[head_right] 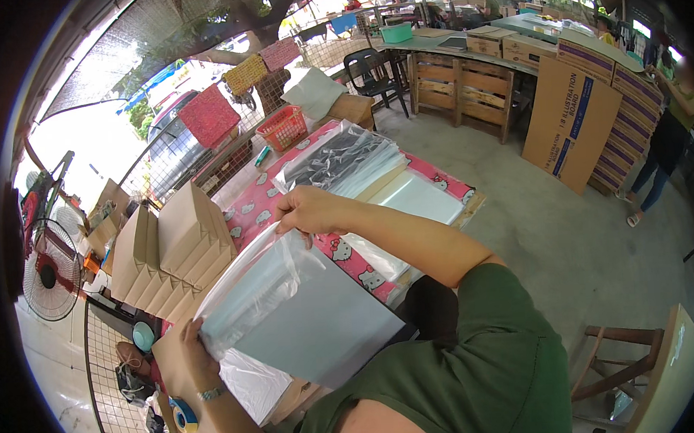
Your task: The person places black boards into plastic sleeves by hand, one at a time, and then stacks the packaged boards on a table.
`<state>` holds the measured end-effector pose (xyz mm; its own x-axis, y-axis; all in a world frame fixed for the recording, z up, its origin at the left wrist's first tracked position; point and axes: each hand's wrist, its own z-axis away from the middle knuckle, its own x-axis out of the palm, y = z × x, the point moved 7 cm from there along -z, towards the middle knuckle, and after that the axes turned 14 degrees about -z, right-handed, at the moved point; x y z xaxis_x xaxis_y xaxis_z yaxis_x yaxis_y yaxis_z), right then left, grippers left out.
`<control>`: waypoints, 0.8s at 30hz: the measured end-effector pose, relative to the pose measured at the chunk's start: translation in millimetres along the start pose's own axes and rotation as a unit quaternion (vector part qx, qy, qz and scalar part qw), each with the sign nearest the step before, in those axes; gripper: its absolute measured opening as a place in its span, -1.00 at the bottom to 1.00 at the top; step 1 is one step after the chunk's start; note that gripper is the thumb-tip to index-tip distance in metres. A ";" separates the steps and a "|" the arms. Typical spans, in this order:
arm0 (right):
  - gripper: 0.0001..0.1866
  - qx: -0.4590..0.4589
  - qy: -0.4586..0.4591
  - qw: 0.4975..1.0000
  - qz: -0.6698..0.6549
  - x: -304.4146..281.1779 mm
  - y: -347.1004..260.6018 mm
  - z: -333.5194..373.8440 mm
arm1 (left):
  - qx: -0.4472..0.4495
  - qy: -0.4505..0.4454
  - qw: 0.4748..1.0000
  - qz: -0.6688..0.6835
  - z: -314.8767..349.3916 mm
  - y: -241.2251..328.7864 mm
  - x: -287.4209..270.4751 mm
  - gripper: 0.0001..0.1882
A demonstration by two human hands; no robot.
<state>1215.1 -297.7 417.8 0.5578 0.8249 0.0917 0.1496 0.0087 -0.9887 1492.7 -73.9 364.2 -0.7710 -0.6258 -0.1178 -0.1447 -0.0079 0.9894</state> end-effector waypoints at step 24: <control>-0.76 0.085 -0.128 0.961 -0.231 -6.3 58.8 120.3 | -0.152 -0.249 0.953 -0.079 115.4 -7.9 32.5 -0.89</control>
<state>1122.2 -234.3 344.8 0.2407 0.8227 0.5150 0.1858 0.4817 -0.8564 1397.3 -4.1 342.9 -0.9640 -0.1510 -0.2190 -0.1563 -0.3446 0.9257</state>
